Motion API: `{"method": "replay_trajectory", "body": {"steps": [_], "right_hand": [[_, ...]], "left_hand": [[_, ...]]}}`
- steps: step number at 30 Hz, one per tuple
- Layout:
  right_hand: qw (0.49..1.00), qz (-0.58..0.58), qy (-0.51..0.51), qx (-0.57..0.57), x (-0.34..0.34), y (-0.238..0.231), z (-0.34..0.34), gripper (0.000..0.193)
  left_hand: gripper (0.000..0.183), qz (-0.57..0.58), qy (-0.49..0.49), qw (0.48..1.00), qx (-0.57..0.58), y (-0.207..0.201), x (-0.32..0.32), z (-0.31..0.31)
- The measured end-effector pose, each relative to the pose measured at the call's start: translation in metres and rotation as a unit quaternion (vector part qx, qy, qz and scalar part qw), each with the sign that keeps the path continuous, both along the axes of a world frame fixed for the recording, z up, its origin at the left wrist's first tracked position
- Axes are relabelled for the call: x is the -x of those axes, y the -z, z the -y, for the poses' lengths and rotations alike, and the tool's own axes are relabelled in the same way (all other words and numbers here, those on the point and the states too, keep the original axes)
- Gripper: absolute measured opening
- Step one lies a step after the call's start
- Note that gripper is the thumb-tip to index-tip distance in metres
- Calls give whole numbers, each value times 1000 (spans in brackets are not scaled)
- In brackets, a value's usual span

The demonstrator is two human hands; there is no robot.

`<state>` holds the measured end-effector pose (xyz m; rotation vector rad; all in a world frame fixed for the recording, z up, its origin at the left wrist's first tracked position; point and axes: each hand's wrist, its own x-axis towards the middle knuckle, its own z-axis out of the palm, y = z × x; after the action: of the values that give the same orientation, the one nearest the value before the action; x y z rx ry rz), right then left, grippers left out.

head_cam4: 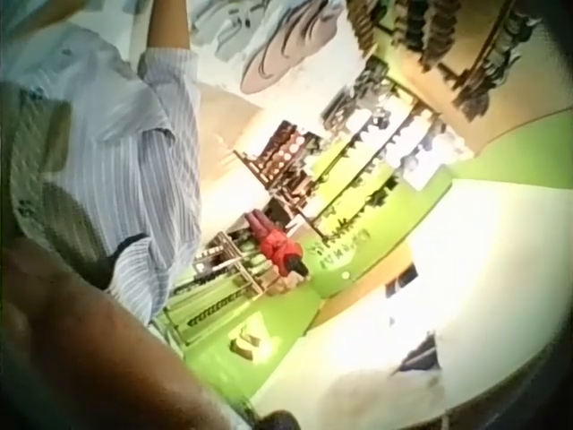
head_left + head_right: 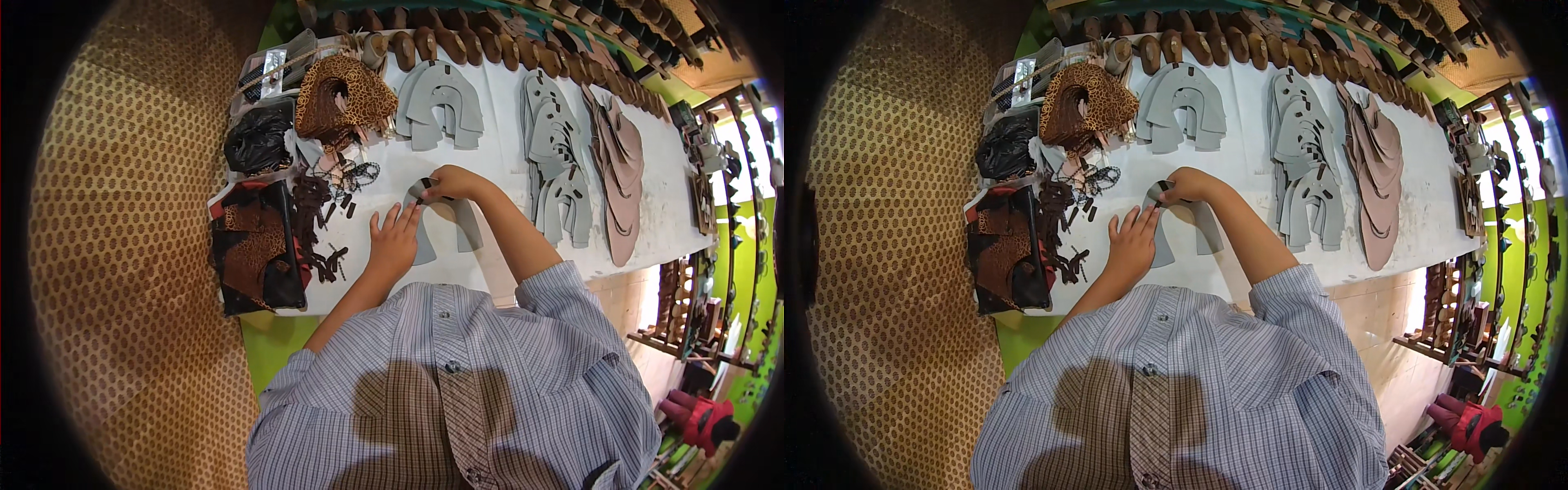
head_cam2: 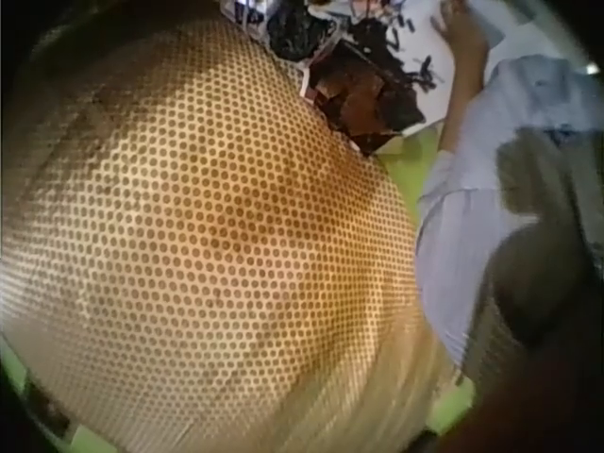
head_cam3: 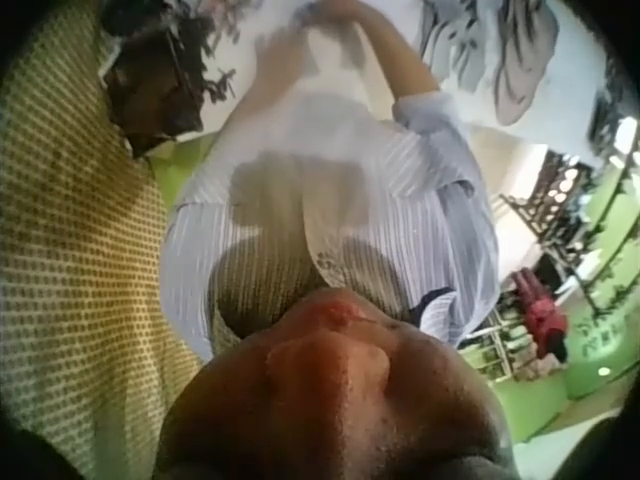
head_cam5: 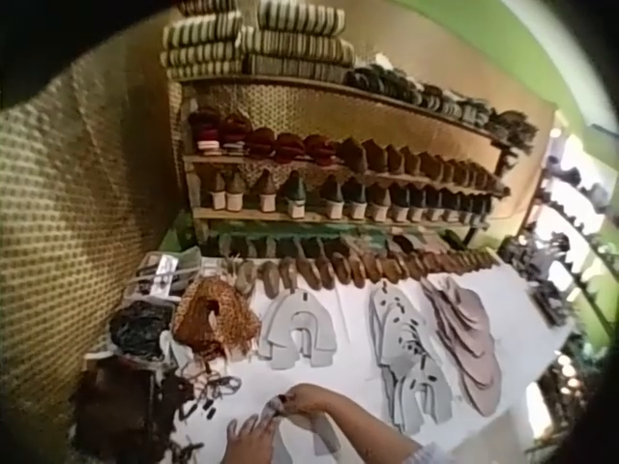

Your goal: Preparing and sorting cut leather shoe upper components on a workbench.

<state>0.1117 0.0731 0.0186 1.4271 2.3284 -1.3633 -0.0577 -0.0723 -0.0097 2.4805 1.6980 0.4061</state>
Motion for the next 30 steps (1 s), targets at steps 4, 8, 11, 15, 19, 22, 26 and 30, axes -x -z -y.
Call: {"method": "replay_trajectory", "body": {"steps": [4,8,11,15,19,22,26,30], "right_hand": [[999,49,4,-7,3,7,1,40],[948,3,125,-292,2,6,24,28],[923,-36,149,-354,-2,2,43,25],[897,-54,182,-399,-13,6,75,27],[887,-7,225,-404,-27,21,105,33],[871,-17,257,-418,-29,24,113,32],[886,-2,329,-328,-21,22,96,37],[901,8,315,-299,-9,17,80,32]], "left_hand": [[51,-5,1,1000,1,-1,0,1],[50,-26,1,999,24,-1,5,2],[51,69,-64,992,79,-6,11,3],[56,47,-78,994,64,-6,14,3],[59,68,-80,993,59,5,10,4],[61,98,-84,990,58,5,1,0],[59,212,-56,975,26,4,-7,-17],[51,395,-190,891,116,14,-11,-31]]}}
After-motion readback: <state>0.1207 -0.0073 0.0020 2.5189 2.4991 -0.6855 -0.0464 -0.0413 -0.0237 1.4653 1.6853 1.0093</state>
